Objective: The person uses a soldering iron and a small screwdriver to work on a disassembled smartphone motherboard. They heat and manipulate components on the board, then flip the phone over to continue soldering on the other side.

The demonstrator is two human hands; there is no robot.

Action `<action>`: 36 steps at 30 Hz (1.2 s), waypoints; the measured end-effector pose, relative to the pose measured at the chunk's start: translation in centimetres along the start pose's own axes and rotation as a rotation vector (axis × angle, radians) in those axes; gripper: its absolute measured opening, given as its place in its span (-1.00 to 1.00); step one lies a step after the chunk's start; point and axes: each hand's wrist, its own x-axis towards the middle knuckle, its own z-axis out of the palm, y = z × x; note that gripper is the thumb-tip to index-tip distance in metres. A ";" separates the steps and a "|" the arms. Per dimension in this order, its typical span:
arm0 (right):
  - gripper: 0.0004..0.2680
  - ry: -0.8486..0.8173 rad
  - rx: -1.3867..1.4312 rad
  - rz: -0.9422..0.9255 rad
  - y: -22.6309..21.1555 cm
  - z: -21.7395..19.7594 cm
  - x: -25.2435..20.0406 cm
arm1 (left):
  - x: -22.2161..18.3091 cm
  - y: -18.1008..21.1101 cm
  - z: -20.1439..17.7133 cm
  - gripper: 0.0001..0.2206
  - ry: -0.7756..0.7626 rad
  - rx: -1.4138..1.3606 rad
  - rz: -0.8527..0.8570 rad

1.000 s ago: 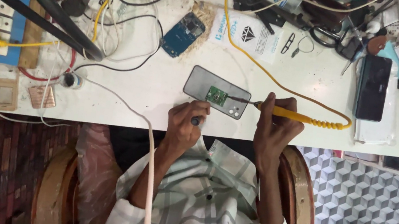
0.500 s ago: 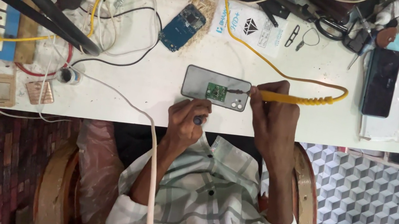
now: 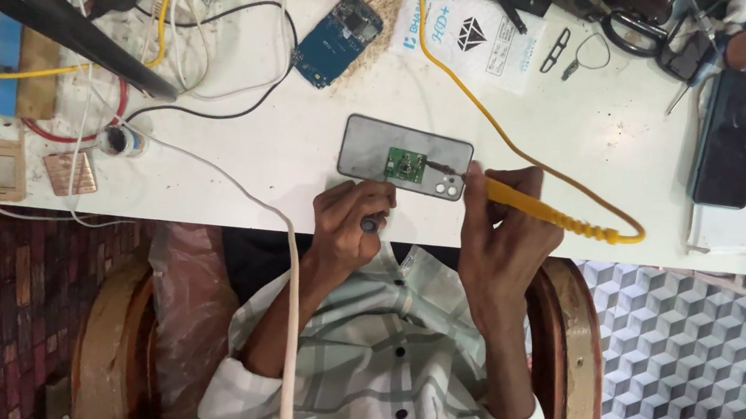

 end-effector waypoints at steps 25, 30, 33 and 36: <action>-0.82 0.569 1.010 0.179 13.8 6.8 -3.2 | -0.2 0.5 0.3 -0.86 0.039 0.096 0.123; -0.81 0.580 0.887 0.106 14.3 7.3 -3.4 | -0.7 0.3 0.3 -0.85 0.042 0.136 0.082; -0.81 0.592 0.879 0.091 14.7 7.5 -3.7 | -1.2 -0.1 0.5 -0.83 0.023 0.106 0.065; -0.82 0.602 0.856 0.097 15.0 7.5 -3.5 | -1.3 -0.4 0.8 -0.80 0.145 -0.032 0.077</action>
